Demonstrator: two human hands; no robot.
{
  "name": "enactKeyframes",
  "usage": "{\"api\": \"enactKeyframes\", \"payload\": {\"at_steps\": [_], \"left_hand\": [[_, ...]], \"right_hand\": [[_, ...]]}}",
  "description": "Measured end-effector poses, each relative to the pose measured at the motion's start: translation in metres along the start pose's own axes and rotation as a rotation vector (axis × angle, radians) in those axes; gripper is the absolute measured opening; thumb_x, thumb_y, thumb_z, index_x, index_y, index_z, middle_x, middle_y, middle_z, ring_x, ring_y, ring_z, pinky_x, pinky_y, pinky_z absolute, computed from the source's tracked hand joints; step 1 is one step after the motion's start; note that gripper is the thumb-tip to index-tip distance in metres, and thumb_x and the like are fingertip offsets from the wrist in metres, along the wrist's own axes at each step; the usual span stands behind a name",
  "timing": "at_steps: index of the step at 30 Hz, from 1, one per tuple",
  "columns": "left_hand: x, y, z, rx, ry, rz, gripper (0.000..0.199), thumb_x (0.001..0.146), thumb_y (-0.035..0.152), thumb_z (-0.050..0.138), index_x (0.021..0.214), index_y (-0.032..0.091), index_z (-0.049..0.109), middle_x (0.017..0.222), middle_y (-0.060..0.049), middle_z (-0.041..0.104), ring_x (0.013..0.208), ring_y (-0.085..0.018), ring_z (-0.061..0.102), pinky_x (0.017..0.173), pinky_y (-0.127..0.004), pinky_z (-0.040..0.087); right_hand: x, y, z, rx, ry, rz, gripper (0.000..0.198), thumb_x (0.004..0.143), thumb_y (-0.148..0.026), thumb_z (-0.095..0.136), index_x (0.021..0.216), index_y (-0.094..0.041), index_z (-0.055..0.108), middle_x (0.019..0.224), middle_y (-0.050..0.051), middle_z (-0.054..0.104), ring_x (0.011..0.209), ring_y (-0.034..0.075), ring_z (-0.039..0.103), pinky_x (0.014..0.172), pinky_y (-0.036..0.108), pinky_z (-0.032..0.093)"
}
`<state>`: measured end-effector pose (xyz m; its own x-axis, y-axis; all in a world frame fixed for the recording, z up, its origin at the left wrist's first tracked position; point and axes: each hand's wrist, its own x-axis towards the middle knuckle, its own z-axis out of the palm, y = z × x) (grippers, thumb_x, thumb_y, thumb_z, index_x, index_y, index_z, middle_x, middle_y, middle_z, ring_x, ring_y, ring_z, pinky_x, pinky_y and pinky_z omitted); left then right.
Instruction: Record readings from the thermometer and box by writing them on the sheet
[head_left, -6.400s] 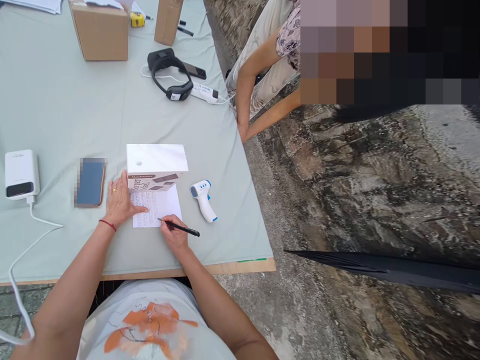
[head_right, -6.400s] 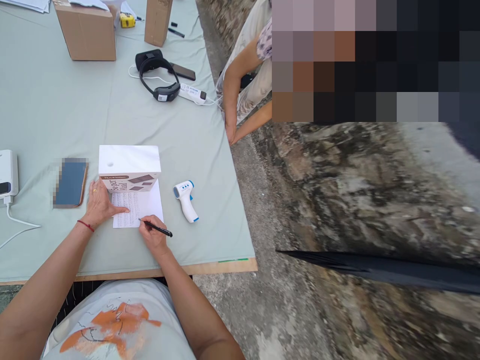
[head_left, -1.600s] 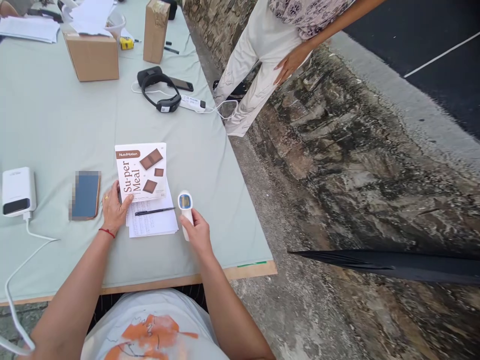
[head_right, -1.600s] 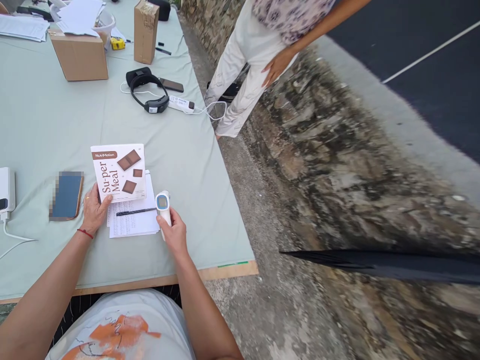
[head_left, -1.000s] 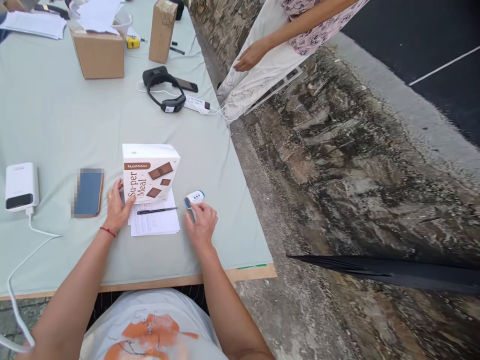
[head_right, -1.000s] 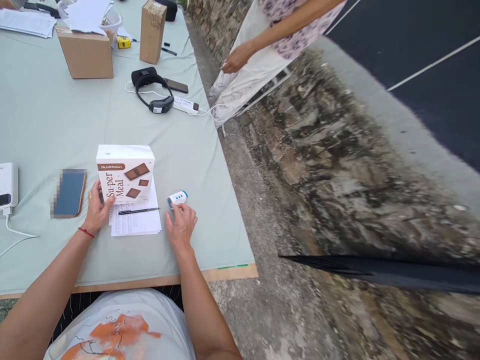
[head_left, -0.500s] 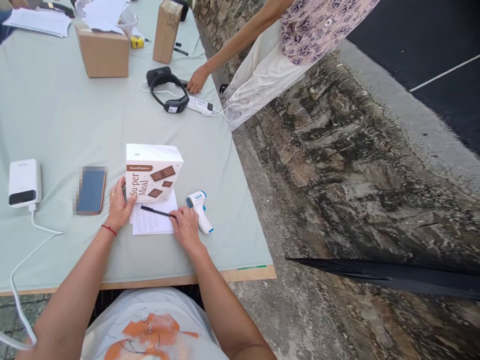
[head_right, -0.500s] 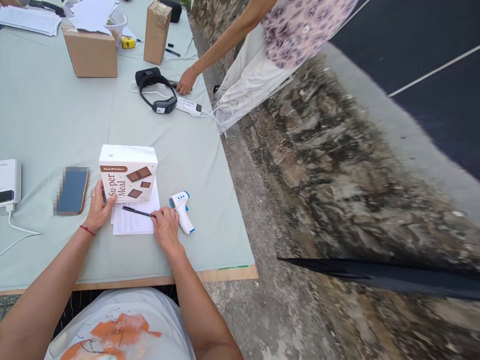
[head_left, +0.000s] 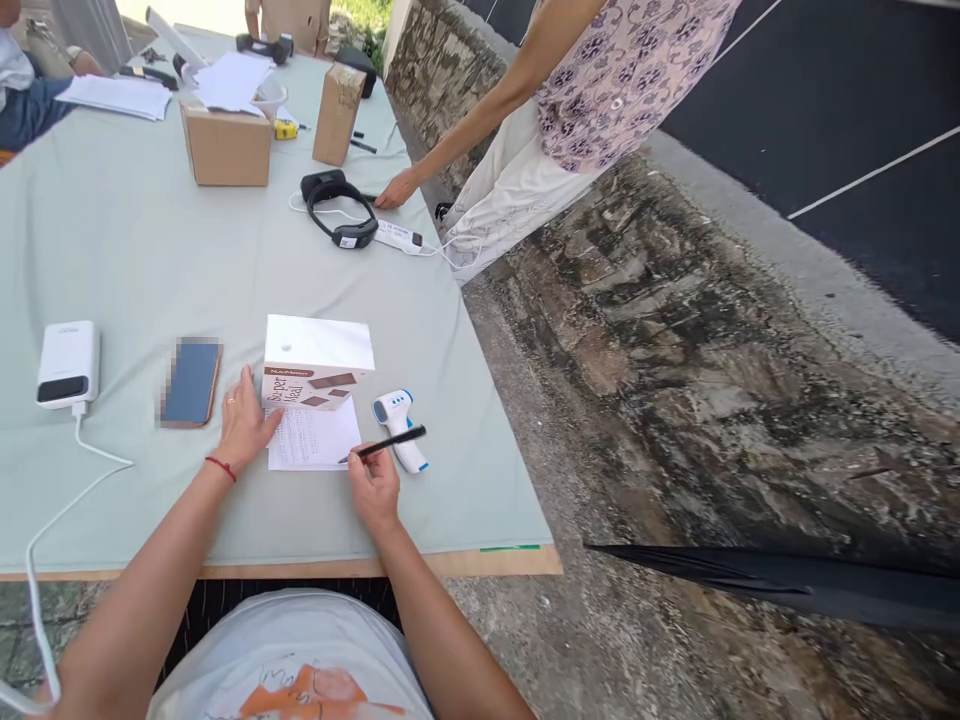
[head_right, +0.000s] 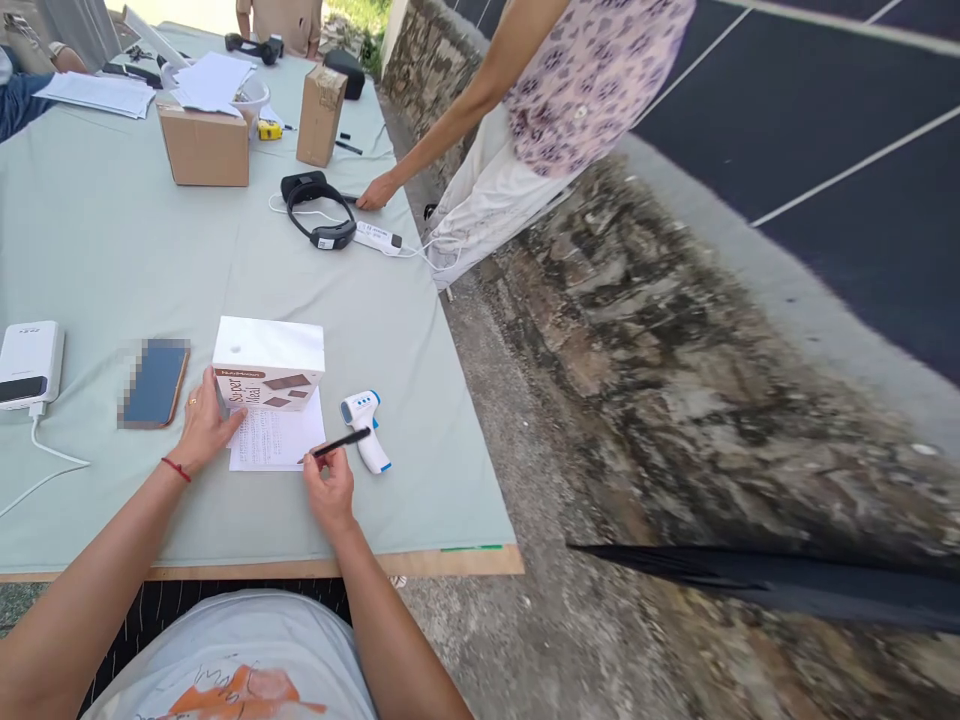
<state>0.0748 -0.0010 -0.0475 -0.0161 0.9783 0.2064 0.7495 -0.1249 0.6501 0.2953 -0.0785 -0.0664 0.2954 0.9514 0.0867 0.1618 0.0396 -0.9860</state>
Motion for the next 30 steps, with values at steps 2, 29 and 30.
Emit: {"api": "enactKeyframes", "payload": {"at_steps": [2,29,30], "left_hand": [[-0.016,0.003,0.003,0.059,0.051,-0.019,0.095,0.082,0.046,0.063,0.157,0.013,0.014,0.149,-0.027,0.045,0.138,-0.043,0.042,0.111,-0.064,0.032],[-0.056,0.031,-0.001,0.244,-0.172,0.249,0.040,0.076,0.041,0.079,0.111,0.024,0.068,0.129,-0.015,0.062,0.132,-0.040,0.049,0.117,-0.069,0.021],[-0.056,0.031,-0.001,0.249,-0.171,0.251,0.040,0.077,0.041,0.079,0.112,0.024,0.068,0.129,-0.016,0.062,0.133,-0.040,0.049,0.117,-0.069,0.021]], "right_hand": [[-0.002,0.001,0.007,0.094,0.039,0.002,0.020,0.079,-0.042,0.062,0.080,-0.024,0.053,0.076,0.000,0.059,0.074,0.017,0.056,0.073,0.032,0.047],[-0.003,-0.013,0.022,0.006,-0.061,0.060,0.013,0.069,-0.037,0.061,0.068,-0.024,0.060,0.061,-0.003,0.058,0.058,0.014,0.049,0.060,0.030,0.044],[-0.003,-0.013,0.022,0.004,-0.068,0.055,0.013,0.069,-0.037,0.061,0.068,-0.024,0.061,0.061,-0.003,0.059,0.058,0.015,0.049,0.060,0.030,0.045]]}}
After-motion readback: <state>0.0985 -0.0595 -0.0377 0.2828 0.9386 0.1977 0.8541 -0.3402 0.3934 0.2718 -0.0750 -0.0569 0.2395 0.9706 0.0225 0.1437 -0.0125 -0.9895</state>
